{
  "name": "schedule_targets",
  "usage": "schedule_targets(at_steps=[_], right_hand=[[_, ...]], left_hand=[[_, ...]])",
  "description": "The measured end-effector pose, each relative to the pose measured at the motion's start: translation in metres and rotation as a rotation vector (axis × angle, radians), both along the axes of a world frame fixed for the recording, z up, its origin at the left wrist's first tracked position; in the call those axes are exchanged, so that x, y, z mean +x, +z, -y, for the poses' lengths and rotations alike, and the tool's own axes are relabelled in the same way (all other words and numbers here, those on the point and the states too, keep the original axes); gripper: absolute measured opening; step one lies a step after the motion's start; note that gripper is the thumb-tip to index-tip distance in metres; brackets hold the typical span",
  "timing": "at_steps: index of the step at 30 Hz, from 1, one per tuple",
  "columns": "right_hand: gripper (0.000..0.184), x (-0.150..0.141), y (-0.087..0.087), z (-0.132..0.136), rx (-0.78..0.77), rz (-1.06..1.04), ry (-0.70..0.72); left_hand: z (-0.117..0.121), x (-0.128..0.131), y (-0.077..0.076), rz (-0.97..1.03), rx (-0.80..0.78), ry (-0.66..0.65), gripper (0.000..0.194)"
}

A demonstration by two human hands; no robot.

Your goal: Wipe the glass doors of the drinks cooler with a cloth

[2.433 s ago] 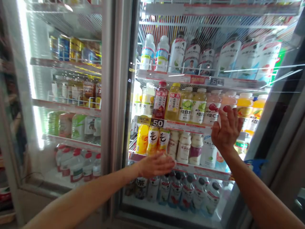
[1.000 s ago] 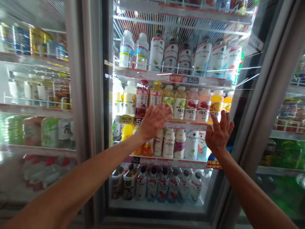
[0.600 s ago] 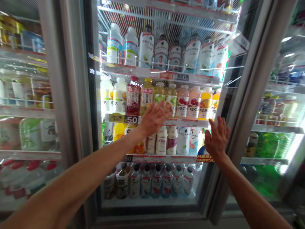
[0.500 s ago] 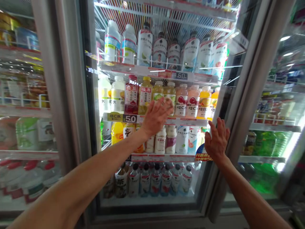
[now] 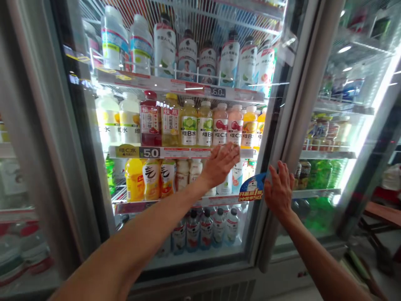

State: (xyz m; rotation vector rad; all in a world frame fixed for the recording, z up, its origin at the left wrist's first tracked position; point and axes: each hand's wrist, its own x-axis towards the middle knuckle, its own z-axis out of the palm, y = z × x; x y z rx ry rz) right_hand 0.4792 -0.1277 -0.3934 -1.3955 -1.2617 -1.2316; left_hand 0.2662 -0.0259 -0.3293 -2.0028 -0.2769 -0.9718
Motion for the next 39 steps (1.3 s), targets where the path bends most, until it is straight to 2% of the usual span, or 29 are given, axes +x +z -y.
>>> schedule_targets(at_steps=[4,5,6,7,11,12,13,14,16,18,19,20,21,22,25,27,28,29,32,34,35,36,39], right_hand=[[0.051,0.008,-0.012,0.011,-0.034,0.008,-0.044],[0.051,0.011,-0.015,0.014,-0.044,0.014,-0.051],[0.051,0.015,-0.017,0.017,-0.051,0.018,-0.055],[0.052,0.018,-0.018,0.02,-0.054,0.019,-0.058],[0.053,0.029,-0.018,0.027,-0.036,-0.011,-0.071],[0.053,0.03,-0.018,0.027,-0.033,-0.021,-0.071],[0.054,0.03,-0.018,0.026,-0.032,-0.026,-0.068],[0.054,0.03,-0.019,0.026,-0.033,-0.026,-0.062],[0.054,0.026,-0.021,0.025,-0.042,-0.016,-0.051],[0.053,0.022,-0.024,0.024,-0.058,-0.007,-0.038],[0.053,0.02,-0.025,0.024,-0.068,-0.004,-0.03],[0.052,0.018,-0.027,0.024,-0.078,-0.004,-0.022],[0.052,0.016,-0.028,0.024,-0.086,-0.005,-0.015],[0.051,0.014,-0.028,0.024,-0.092,-0.008,-0.008],[0.051,0.003,-0.026,0.018,-0.096,-0.021,0.014],[0.052,-0.009,-0.024,0.011,-0.088,-0.019,0.048],[0.053,-0.017,-0.023,0.007,-0.085,-0.011,0.07],[0.054,-0.026,-0.023,0.002,-0.086,0.0,0.094],[0.054,-0.056,-0.025,-0.009,-0.118,0.051,0.159],[0.055,-0.074,-0.027,-0.014,-0.144,0.089,0.197],[0.056,-0.082,-0.027,-0.016,-0.15,0.107,0.215],[0.057,-0.089,-0.027,-0.019,-0.148,0.122,0.233],[0.061,-0.11,-0.021,-0.026,-0.112,0.138,0.285]], left_hand=[[0.01,0.027,-0.058,-0.456,0.132,-0.13,0.038],[0.011,0.032,-0.067,-0.521,0.143,-0.14,0.038],[0.011,0.036,-0.069,-0.535,0.143,-0.14,0.038],[0.011,0.042,-0.063,-0.5,0.133,-0.132,0.039],[0.007,0.069,-0.006,-0.171,0.052,-0.079,0.04],[0.007,0.075,0.003,-0.129,0.042,-0.072,0.04],[0.008,0.079,0.004,-0.128,0.046,-0.075,0.04],[0.009,0.082,-0.002,-0.168,0.065,-0.089,0.039],[0.013,0.08,-0.033,-0.328,0.128,-0.137,0.038],[0.015,0.07,-0.07,-0.488,0.184,-0.171,0.036],[0.015,0.062,-0.083,-0.535,0.198,-0.174,0.035],[0.014,0.054,-0.089,-0.555,0.205,-0.173,0.035],[0.012,0.045,-0.088,-0.544,0.203,-0.166,0.036],[0.01,0.036,-0.079,-0.507,0.195,-0.158,0.038],[0.002,0.012,-0.03,-0.297,0.124,-0.1,0.043],[-0.001,-0.004,-0.009,-0.182,0.059,-0.036,0.046],[-0.001,-0.013,-0.01,-0.168,0.041,-0.011,0.048],[0.0,-0.024,-0.017,-0.194,0.04,0.003,0.048],[0.004,-0.063,-0.063,-0.432,0.12,-0.012,0.045],[0.003,-0.094,-0.084,-0.56,0.173,-0.032,0.042],[0.001,-0.109,-0.084,-0.571,0.178,-0.031,0.042],[-0.001,-0.124,-0.077,-0.541,0.165,-0.019,0.042],[-0.012,-0.164,-0.034,-0.249,0.096,0.062,0.046]])
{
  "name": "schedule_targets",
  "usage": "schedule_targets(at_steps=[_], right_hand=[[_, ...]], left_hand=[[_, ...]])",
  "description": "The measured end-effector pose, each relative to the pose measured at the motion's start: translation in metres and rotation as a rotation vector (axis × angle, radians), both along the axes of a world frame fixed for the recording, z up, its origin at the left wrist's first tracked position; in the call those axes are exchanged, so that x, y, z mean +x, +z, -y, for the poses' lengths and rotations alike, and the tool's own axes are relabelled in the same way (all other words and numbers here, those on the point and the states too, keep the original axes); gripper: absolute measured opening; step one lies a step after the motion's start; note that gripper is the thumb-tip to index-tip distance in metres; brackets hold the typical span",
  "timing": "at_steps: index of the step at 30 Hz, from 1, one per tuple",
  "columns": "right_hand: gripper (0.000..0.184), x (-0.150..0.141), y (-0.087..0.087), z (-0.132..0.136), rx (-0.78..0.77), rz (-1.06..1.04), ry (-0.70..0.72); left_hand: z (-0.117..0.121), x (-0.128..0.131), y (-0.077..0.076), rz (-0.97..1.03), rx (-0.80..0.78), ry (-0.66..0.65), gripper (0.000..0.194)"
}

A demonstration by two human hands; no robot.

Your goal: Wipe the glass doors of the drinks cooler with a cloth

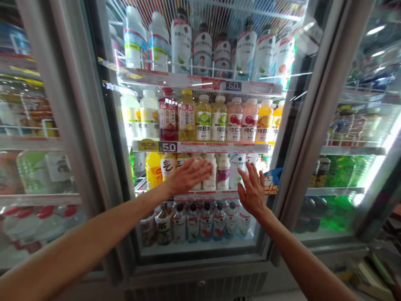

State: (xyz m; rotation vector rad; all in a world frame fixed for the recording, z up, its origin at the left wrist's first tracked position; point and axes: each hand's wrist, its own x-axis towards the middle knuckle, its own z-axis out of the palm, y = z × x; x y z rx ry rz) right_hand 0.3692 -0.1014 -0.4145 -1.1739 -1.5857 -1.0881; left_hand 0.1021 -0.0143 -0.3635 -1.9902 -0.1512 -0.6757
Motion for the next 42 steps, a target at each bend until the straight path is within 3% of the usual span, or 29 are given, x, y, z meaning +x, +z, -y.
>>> schedule_targets(at_steps=[2,3,5,8,10,12,15,17,18,20,23,25,27,30,32,33,35,37,39,40,42], right_hand=[[0.063,-0.016,0.007,-0.006,0.029,-0.01,0.03],[0.064,-0.024,0.01,-0.01,0.042,-0.011,0.044],[0.065,-0.043,0.016,-0.017,0.064,0.011,0.071],[0.066,-0.067,0.021,-0.029,0.083,0.094,0.103],[0.065,-0.076,0.021,-0.037,0.081,0.141,0.102],[0.063,-0.079,0.019,-0.045,0.08,0.167,0.086],[0.062,-0.077,0.014,-0.054,0.089,0.192,0.08],[0.062,-0.075,0.012,-0.057,0.094,0.194,0.088],[0.061,-0.074,0.011,-0.058,0.094,0.19,0.089],[0.061,-0.074,0.01,-0.058,0.098,0.191,0.086],[0.063,-0.075,0.01,-0.057,0.116,0.197,0.083],[0.064,-0.075,0.011,-0.057,0.12,0.197,0.09],[0.064,-0.076,0.011,-0.057,0.127,0.195,0.1],[0.065,-0.076,0.011,-0.058,0.143,0.193,0.104],[0.065,-0.076,0.01,-0.058,0.141,0.189,0.102],[0.064,-0.076,0.01,-0.058,0.134,0.186,0.101],[0.063,-0.075,0.01,-0.058,0.123,0.184,0.101],[0.062,-0.075,0.011,-0.058,0.129,0.188,0.102],[0.062,-0.075,0.011,-0.057,0.133,0.193,0.102],[0.062,-0.075,0.011,-0.057,0.131,0.192,0.102],[0.061,-0.075,0.011,-0.057,0.123,0.186,0.107]], left_hand=[[-0.003,-0.021,0.017,0.192,-0.008,0.048,0.048],[-0.003,-0.03,0.016,0.231,0.0,0.058,0.047],[0.001,-0.045,-0.007,0.158,0.026,0.042,0.042],[0.007,-0.063,-0.056,-0.106,0.073,-0.003,0.036],[0.005,-0.077,-0.067,-0.168,0.078,0.006,0.036],[-0.001,-0.09,-0.053,-0.036,0.064,0.048,0.038],[-0.012,-0.106,-0.016,0.391,0.048,0.118,0.043],[-0.016,-0.109,-0.01,0.667,0.043,0.151,0.046],[-0.016,-0.108,-0.018,0.758,0.033,0.163,0.047],[-0.012,-0.106,-0.05,0.77,-0.004,0.175,0.047],[-0.002,-0.108,-0.11,0.375,-0.044,0.149,0.043],[0.0,-0.114,-0.126,0.17,-0.038,0.124,0.04],[-0.004,-0.12,-0.114,0.261,-0.038,0.13,0.041],[-0.015,-0.124,-0.066,0.756,-0.039,0.139,0.044],[-0.019,-0.121,-0.046,0.984,-0.033,0.12,0.047],[-0.018,-0.119,-0.046,1.019,-0.034,0.116,0.049],[-0.013,-0.114,-0.064,0.931,-0.059,0.135,0.053],[-0.005,-0.113,-0.095,0.686,-0.086,0.142,0.056],[-0.001,-0.114,-0.113,0.429,-0.099,0.122,0.055],[-0.001,-0.115,-0.112,0.365,-0.098,0.112,0.053],[-0.006,-0.117,-0.087,0.442,-0.095,0.12,0.048]])
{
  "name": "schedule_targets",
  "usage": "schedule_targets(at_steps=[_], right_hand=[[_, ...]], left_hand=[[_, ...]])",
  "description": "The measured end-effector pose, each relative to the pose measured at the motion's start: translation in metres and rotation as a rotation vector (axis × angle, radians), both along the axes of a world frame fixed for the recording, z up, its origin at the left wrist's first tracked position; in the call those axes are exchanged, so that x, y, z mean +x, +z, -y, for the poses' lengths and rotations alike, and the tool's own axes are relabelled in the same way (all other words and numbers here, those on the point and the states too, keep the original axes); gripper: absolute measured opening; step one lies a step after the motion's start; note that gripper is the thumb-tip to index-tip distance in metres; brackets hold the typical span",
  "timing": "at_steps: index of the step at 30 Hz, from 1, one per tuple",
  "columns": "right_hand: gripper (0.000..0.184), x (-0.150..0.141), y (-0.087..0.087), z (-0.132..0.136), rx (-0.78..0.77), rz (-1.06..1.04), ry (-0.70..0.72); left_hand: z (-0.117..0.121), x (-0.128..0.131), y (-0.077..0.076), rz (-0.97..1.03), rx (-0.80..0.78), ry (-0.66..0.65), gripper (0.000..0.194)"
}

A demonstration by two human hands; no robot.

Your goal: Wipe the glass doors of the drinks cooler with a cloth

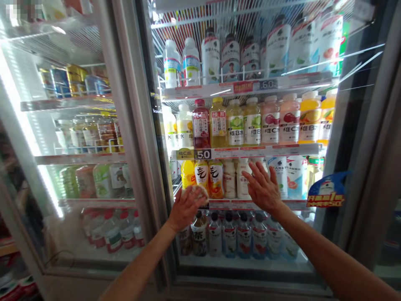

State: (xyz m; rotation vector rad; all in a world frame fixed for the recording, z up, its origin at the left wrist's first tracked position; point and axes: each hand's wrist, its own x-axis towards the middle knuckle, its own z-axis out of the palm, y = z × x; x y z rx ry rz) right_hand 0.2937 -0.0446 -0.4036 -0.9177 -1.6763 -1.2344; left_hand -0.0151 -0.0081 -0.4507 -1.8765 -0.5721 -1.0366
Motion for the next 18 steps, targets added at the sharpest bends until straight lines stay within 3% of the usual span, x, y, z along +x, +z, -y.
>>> schedule_targets(at_steps=[3,5,7,10,12,14,18], right_hand=[[0.059,0.0,-0.001,0.0,-0.009,-0.009,0.003],[0.058,0.0,0.0,-0.001,-0.011,-0.008,-0.001],[0.058,0.001,0.0,-0.001,-0.005,-0.001,-0.002],[0.057,0.001,-0.002,-0.002,-0.005,0.0,0.003],[0.057,0.001,-0.003,-0.002,-0.015,-0.005,0.01],[0.058,0.002,-0.003,0.0,-0.026,-0.001,0.025],[0.063,0.011,0.017,0.005,-0.009,-0.021,0.045]], left_hand=[[-0.013,0.001,0.068,0.412,0.077,0.037,0.043],[-0.017,0.007,0.1,0.548,0.147,0.05,0.043],[-0.014,0.016,0.106,0.431,0.18,0.068,0.043],[-0.004,0.027,0.089,-0.096,0.186,0.018,0.042],[-0.002,0.028,0.086,-0.313,0.193,-0.029,0.04],[-0.007,0.023,0.103,-0.196,0.19,-0.011,0.04],[-0.019,0.017,0.157,0.515,0.174,0.056,0.043]])
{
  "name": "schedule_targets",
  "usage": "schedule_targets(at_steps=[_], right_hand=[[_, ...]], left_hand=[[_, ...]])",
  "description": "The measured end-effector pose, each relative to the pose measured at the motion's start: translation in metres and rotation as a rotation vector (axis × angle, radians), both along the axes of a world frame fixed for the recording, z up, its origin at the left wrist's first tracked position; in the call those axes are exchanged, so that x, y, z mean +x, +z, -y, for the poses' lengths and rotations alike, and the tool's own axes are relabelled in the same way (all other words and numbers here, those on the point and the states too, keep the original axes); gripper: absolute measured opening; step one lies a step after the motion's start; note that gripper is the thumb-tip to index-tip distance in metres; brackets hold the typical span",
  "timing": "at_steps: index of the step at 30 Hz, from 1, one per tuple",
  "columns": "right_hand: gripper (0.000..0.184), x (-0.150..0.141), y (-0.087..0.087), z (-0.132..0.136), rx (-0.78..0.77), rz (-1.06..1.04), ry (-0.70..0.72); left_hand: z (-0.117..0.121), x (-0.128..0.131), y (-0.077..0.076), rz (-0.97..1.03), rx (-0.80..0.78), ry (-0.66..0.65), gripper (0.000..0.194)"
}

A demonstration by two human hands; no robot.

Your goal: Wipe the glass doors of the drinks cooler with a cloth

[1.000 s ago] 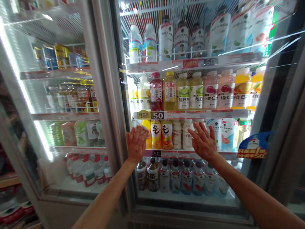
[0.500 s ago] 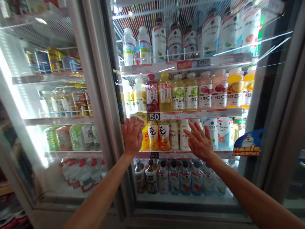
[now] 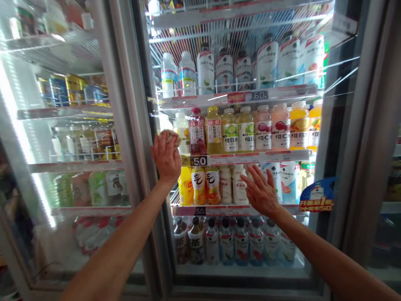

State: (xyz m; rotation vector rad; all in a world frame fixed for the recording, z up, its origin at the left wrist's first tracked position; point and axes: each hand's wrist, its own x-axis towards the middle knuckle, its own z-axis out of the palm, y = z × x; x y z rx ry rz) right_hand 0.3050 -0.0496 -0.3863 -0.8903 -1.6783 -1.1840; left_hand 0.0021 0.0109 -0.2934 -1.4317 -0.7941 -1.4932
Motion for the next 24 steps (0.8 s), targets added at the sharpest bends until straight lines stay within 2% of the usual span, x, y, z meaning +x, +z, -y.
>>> schedule_targets(at_steps=[1,2,3,5,7,9,10,13,15,16,18,21,22,23,24], right_hand=[[0.064,0.004,0.009,0.001,0.022,-0.035,-0.011],[0.065,0.008,0.019,0.001,0.048,-0.078,-0.027],[0.066,0.011,0.029,0.001,0.072,-0.12,-0.048],[0.066,0.018,0.043,-0.002,0.101,-0.164,-0.086],[0.066,0.021,0.05,-0.006,0.116,-0.161,-0.107],[0.065,0.022,0.051,-0.009,0.122,-0.151,-0.111],[0.065,0.022,0.05,-0.01,0.124,-0.149,-0.11],[0.065,0.021,0.047,-0.011,0.127,-0.147,-0.104],[0.065,0.021,0.047,-0.01,0.136,-0.147,-0.099],[0.064,0.021,0.048,-0.01,0.142,-0.149,-0.097],[0.063,0.021,0.048,-0.01,0.151,-0.152,-0.091],[0.06,0.022,0.048,-0.012,0.159,-0.154,-0.085],[0.058,0.022,0.047,-0.012,0.158,-0.157,-0.084],[0.057,0.022,0.047,-0.012,0.155,-0.165,-0.084],[0.056,0.022,0.047,-0.012,0.151,-0.172,-0.083]], left_hand=[[0.0,0.003,0.006,0.069,0.0,-0.007,0.043],[0.002,0.009,0.007,0.054,-0.004,-0.01,0.044],[0.005,0.016,0.004,-0.036,-0.011,-0.01,0.044],[0.012,0.029,-0.011,-0.36,-0.016,-0.005,0.044],[0.017,0.036,-0.02,-0.688,-0.004,-0.001,0.043],[0.014,0.033,-0.014,-0.795,-0.001,0.014,0.042],[0.011,0.027,-0.004,-0.713,-0.002,0.02,0.042],[-0.002,0.011,0.03,-0.148,0.017,0.021,0.041],[-0.005,0.01,0.039,0.093,0.033,0.02,0.042],[-0.003,0.014,0.036,0.085,0.03,0.024,0.043],[0.005,0.026,0.021,-0.153,0.02,0.032,0.044],[0.016,0.036,-0.001,-0.713,0.042,0.038,0.048],[0.017,0.034,-0.001,-0.823,0.044,0.044,0.05],[0.016,0.029,0.005,-0.852,0.037,0.054,0.05],[0.013,0.022,0.015,-0.791,0.018,0.067,0.05]])
